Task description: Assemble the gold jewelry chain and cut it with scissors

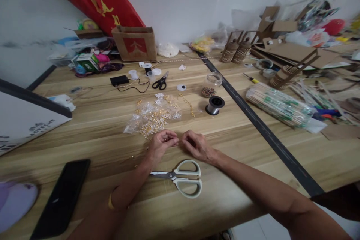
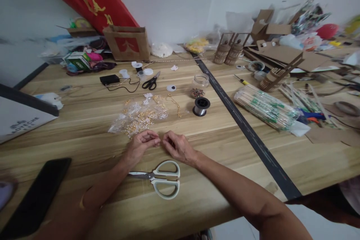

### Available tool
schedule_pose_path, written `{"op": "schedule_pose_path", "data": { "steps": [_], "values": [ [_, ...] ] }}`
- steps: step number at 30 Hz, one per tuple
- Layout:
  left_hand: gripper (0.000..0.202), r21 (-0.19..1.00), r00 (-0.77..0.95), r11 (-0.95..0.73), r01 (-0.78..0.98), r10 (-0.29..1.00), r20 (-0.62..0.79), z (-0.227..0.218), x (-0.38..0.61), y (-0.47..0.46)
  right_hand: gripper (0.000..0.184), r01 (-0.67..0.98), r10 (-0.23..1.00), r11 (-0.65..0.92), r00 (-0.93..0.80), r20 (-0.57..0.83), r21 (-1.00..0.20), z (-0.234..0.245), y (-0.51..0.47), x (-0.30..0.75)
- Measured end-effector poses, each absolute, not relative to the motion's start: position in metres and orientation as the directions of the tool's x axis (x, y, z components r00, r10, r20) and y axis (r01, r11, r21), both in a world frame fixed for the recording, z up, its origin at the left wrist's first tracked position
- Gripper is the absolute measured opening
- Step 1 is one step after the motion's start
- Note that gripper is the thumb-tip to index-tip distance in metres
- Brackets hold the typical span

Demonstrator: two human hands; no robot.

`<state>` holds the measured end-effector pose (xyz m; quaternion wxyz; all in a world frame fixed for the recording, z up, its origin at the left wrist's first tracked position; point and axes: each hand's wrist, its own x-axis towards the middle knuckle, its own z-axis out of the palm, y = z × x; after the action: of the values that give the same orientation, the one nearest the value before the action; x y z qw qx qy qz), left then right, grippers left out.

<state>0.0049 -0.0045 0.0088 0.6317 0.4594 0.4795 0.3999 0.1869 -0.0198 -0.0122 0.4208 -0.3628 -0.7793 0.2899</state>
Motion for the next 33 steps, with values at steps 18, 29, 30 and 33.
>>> {"op": "schedule_pose_path", "data": {
  "steps": [18, 29, 30, 33],
  "values": [
    [0.017, 0.998, 0.215, 0.006, 0.07, 0.976, -0.021, 0.002, 0.007, -0.007, 0.007, 0.362, 0.807, 0.576, -0.396, 0.439, -0.733, -0.011, -0.021, 0.186],
    [0.014, 0.998, 0.217, -0.018, 0.061, 0.976, 0.005, -0.002, 0.007, -0.008, 0.008, 0.37, 0.814, 0.567, -0.387, 0.432, -0.736, -0.012, -0.021, 0.185],
    [0.014, 0.998, 0.218, -0.021, 0.058, 0.976, 0.008, -0.002, 0.007, -0.008, 0.008, 0.37, 0.814, 0.567, -0.388, 0.432, -0.736, -0.012, -0.021, 0.185],
    [0.013, 0.998, 0.225, -0.027, 0.053, 0.974, 0.014, -0.003, 0.007, -0.009, 0.008, 0.362, 0.81, 0.571, -0.396, 0.433, -0.737, -0.011, -0.021, 0.184]
  ]
}}
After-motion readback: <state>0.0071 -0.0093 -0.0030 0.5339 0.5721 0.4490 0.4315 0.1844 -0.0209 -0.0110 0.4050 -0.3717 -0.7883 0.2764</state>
